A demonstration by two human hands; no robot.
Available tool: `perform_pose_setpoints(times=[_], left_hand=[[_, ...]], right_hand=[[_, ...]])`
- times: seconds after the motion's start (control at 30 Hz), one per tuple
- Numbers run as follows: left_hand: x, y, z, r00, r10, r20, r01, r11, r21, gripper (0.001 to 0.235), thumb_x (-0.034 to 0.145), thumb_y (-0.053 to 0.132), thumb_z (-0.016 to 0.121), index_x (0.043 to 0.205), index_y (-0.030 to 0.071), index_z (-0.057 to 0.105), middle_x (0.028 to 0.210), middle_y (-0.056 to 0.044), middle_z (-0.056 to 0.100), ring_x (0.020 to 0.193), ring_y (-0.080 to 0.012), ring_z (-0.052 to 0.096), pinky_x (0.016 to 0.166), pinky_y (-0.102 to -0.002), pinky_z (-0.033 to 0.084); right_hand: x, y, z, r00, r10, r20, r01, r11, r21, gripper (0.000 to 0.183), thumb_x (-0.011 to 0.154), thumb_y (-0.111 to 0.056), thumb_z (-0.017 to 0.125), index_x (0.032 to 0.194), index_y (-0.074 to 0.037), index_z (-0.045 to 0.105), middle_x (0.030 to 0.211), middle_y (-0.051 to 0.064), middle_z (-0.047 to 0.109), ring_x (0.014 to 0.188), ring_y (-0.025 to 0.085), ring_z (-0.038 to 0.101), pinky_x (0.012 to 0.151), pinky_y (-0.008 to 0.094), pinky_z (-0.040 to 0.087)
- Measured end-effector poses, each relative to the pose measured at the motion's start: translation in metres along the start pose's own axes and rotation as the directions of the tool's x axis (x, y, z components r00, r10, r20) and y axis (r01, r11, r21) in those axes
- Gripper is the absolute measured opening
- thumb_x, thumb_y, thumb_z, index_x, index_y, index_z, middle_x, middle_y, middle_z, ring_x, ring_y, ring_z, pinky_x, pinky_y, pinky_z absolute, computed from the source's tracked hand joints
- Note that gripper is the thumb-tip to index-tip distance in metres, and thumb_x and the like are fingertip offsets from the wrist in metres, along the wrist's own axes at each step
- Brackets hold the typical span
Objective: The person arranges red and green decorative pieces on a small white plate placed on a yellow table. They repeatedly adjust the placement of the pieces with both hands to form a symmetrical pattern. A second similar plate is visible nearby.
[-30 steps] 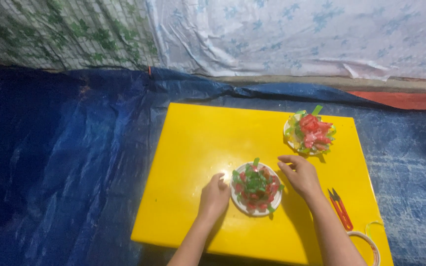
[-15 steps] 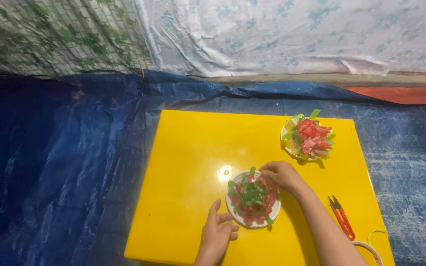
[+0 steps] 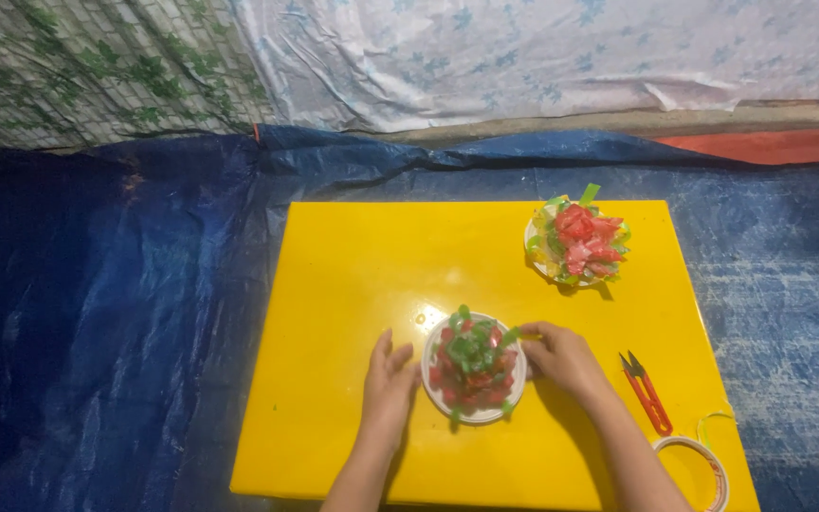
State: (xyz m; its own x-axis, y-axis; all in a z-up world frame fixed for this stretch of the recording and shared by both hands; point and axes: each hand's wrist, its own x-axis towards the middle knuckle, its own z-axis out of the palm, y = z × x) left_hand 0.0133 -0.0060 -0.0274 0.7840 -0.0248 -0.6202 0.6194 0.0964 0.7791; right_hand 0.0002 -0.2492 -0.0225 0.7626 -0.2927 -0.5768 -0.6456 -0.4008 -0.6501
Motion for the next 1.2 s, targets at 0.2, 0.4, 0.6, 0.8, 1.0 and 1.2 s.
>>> perform_pose_setpoints(times=[0.2, 0.4, 0.6, 0.8, 1.0, 1.2], left_hand=[[0.000, 0.054, 0.030, 1.000, -0.013, -0.004, 0.014, 0.980, 0.199, 0.073, 0.091, 0.013, 0.045, 0.160, 0.026, 0.028, 0.157, -0.008, 0.045, 0.136, -0.0223, 0.055, 0.102, -0.036, 0.054], [0.021, 0.056, 0.040, 1.000, 0.018, 0.021, -0.024, 0.955, 0.295, 0.067, 0.093, 0.015, 0.041, 0.159, 0.028, 0.032, 0.159, -0.005, 0.045, 0.132, -0.0199, 0.057, 0.098, -0.033, 0.052], [0.028, 0.026, 0.026, 0.990, 0.139, -0.007, -0.130, 0.945, 0.300, 0.059, 0.098, 0.017, 0.044, 0.156, 0.023, 0.037, 0.158, -0.007, 0.046, 0.142, -0.0224, 0.050, 0.115, -0.038, 0.042], [0.000, 0.015, 0.004, 0.986, 0.158, -0.053, -0.137, 0.949, 0.284, 0.057, 0.096, 0.028, 0.046, 0.153, 0.025, 0.042, 0.155, 0.000, 0.052, 0.137, -0.0170, 0.055, 0.113, -0.036, 0.043], [-0.028, 0.017, -0.012, 0.991, 0.129, -0.044, -0.111, 0.949, 0.295, 0.055, 0.100, 0.029, 0.047, 0.154, 0.023, 0.041, 0.157, 0.001, 0.050, 0.138, -0.0178, 0.055, 0.110, -0.041, 0.050], [-0.033, -0.011, -0.022, 0.958, 0.282, 0.047, -0.268, 0.830, 0.488, 0.039, 0.095, 0.020, 0.062, 0.133, 0.016, 0.063, 0.139, -0.003, 0.060, 0.119, -0.0199, 0.065, 0.088, -0.035, 0.063]], right_hand=[[-0.020, 0.051, 0.026, 0.997, 0.080, 0.003, -0.079, 0.967, 0.243, 0.054, 0.097, -0.020, 0.054, 0.151, -0.012, 0.051, 0.080, 0.019, 0.083, 0.061, 0.023, 0.073, 0.055, 0.034, 0.050], [-0.048, 0.046, 0.040, 0.996, 0.083, -0.022, -0.077, 0.978, 0.195, 0.054, 0.098, -0.023, 0.055, 0.151, -0.015, 0.054, 0.081, 0.010, 0.087, 0.075, 0.017, 0.079, 0.081, 0.032, 0.054], [-0.044, 0.048, 0.040, 0.993, 0.108, -0.049, -0.096, 0.977, 0.188, 0.054, 0.097, -0.024, 0.061, 0.149, -0.013, 0.055, 0.077, 0.007, 0.083, 0.065, 0.016, 0.073, 0.057, 0.033, 0.052], [-0.053, 0.046, 0.038, 0.990, 0.119, -0.070, -0.105, 0.979, 0.173, 0.058, 0.095, -0.027, 0.066, 0.150, -0.015, 0.055, 0.086, 0.009, 0.081, 0.081, 0.019, 0.078, 0.080, 0.036, 0.056], [-0.044, 0.070, 0.040, 0.992, 0.042, -0.119, 0.000, 0.942, 0.334, 0.059, 0.090, -0.014, 0.072, 0.147, -0.006, 0.058, 0.102, 0.013, 0.076, 0.076, 0.027, 0.074, 0.079, 0.038, 0.060], [-0.051, 0.064, 0.040, 0.987, 0.053, -0.154, 0.003, 0.941, 0.339, 0.055, 0.092, -0.015, 0.072, 0.144, -0.005, 0.061, 0.102, 0.011, 0.073, 0.083, 0.026, 0.072, 0.086, 0.038, 0.057]])
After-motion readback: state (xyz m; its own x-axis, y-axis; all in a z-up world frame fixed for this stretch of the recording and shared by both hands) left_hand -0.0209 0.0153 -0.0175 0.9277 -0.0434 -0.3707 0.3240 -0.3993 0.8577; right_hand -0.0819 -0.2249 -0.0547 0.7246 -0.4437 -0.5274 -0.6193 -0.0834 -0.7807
